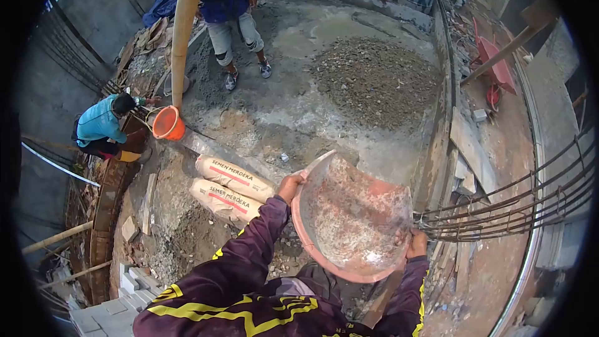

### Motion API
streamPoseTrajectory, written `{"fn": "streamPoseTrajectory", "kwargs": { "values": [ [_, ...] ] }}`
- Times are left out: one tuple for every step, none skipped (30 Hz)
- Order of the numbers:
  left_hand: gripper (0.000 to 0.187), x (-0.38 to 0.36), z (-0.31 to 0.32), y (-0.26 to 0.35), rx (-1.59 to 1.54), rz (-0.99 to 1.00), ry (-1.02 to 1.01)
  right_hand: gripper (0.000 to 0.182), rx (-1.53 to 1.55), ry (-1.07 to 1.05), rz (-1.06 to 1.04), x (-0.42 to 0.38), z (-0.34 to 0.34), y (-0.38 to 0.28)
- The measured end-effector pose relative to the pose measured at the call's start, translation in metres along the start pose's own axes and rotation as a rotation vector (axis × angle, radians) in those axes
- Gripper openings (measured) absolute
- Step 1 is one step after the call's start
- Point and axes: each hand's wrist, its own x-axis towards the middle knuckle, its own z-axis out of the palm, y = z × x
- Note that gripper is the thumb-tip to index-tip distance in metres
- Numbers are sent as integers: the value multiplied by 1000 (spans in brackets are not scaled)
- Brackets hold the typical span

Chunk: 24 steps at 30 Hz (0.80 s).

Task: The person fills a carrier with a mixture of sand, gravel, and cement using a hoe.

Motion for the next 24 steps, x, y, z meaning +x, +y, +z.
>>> {"fn": "streamPoseTrajectory", "kwargs": {
  "values": [
    [25,21,16,16,-17,79,33,28,150,-143,-41,-9,11,-34],
    [20,30,28,16,-30,143,60,30,144,-68,-83,-10,15,-58],
    [19,29,39,5,229,263,111,30,100,-62,-34,-8,13,-71],
    [19,31,52,1,488,392,157,30,57,-62,1,-2,16,-87],
    [19,22,50,-5,683,451,177,31,13,-60,40,-3,19,-94],
    [19,12,48,-11,877,512,210,35,-78,-116,16,-20,32,-93],
    [20,-11,36,-26,999,505,218,36,-68,-47,24,-34,46,-84],
    [20,-35,24,-37,1116,491,233,37,-66,18,33,-48,57,-70],
    [26,-57,9,-47,1117,442,229,37,-80,78,49,-58,61,-58],
    [30,-71,4,-60,645,357,282,38,-106,31,64,-56,51,-44],
    [35,-92,-3,-79,146,286,366,39,-169,-29,104,-48,38,-26],
    [39,-112,-9,-90,63,246,397,40,-217,-106,121,-43,28,-10],
    [42,-130,-16,-90,-28,216,434,40,-267,-189,152,-39,25,3],
    [44,-154,-21,-87,-25,204,520,40,-274,-301,230,-26,19,14],
    [43,-174,-28,-90,-97,204,512,40,-268,-382,316,-21,16,20],
    [50,-191,-35,-103,-63,322,469,39,-328,-406,349,-27,27,21],
    [56,-217,-45,-115,-81,358,477,38,-359,-440,367,-29,39,26],
    [63,-243,-55,-127,-99,394,485,38,-375,-464,369,-42,52,32],
    [70,-273,-58,-137,-205,338,535,35,-505,-441,346,-53,68,35],
    [77,-299,-59,-152,-306,283,566,32,-623,-413,310,-62,86,37],
    [79,-328,-67,-173,-365,367,508,29,-728,-382,267,-71,98,47],
    [82,-363,-77,-195,-419,454,447,29,-798,-399,274,-76,104,58],
    [85,-400,-86,-217,-472,546,387,29,-869,-418,277,-82,113,68],
    [81,-452,-95,-223,-520,559,346,29,-945,-449,280,-86,127,81]
  ]
}}
